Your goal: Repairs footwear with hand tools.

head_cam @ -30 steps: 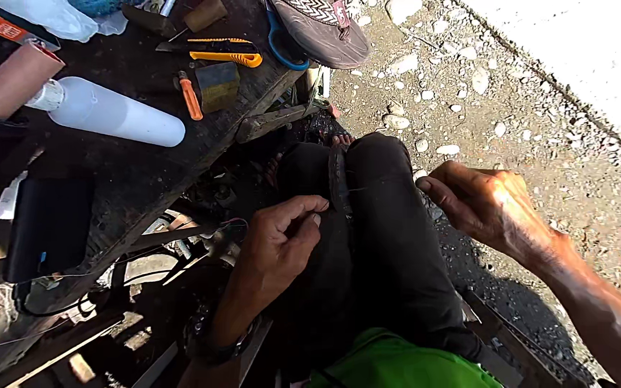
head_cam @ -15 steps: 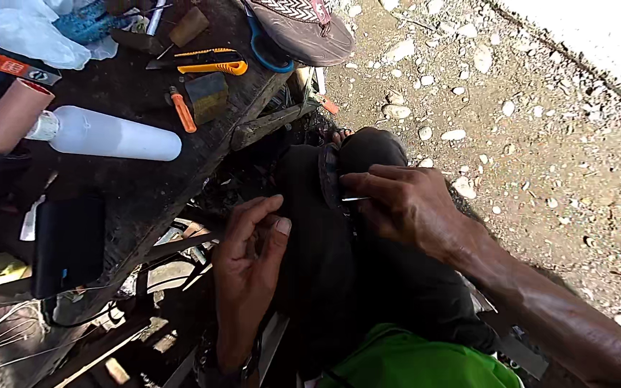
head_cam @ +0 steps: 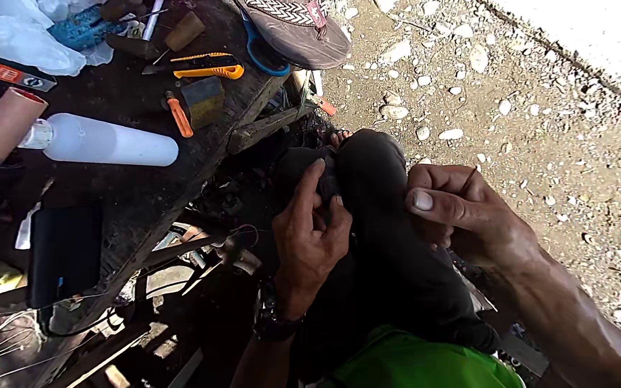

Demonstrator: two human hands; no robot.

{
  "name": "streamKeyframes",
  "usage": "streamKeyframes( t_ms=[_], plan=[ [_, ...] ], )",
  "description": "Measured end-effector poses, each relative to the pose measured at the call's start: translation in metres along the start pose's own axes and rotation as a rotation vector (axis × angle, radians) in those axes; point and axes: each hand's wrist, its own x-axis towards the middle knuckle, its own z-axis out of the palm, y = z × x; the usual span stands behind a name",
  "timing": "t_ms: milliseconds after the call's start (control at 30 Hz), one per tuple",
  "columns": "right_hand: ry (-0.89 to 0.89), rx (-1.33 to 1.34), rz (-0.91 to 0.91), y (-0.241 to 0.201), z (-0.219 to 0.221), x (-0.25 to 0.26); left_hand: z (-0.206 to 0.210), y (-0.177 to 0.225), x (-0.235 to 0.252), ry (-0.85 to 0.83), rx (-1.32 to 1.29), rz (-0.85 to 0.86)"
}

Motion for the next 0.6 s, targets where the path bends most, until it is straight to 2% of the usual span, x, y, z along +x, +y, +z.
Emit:
streamKeyframes(
  t_ms=[67, 167, 267, 300, 367, 467, 533, 600],
  plan=[
    [0.027, -0.047, -0.022, 0.002, -0.003, 0.003, -0.002, 0.000, 0.000, -0.005, -0.002, -0.017],
    [-0.036, -0.093, -0.065, 0.001, -0.012, 0.008, -0.018, 0.000, 0.000, -0.112, -0.083, -0.099],
    [-0.102, -0.032, -0.016, 0.004, -0.011, 0.017, -0.031, -0.004, 0.005, -0.173, -0.425, -0.218],
    [-0.085, -0.129, -0.004, 0.005, -0.008, 0.020, -0.033, -0.005, 0.007, -0.142, -0.543, -0.257],
    [0.001, -0.540, -0.072, 0.006, -0.005, 0.027, -0.039, -0.004, 0.009, -0.049, -0.710, -0.287],
    [0.115, -1.112, -0.331, 0.012, 0.002, 0.032, -0.047, -0.002, 0.010, -0.023, -0.768, -0.285],
    [0.173, -1.305, -0.444, 0.018, 0.012, 0.037, -0.052, 0.000, 0.006, -0.010, -0.812, -0.306],
    [0.166, -1.389, -0.430, 0.024, 0.020, 0.043, -0.060, 0.002, 0.005, 0.009, -0.841, -0.315]
  ],
)
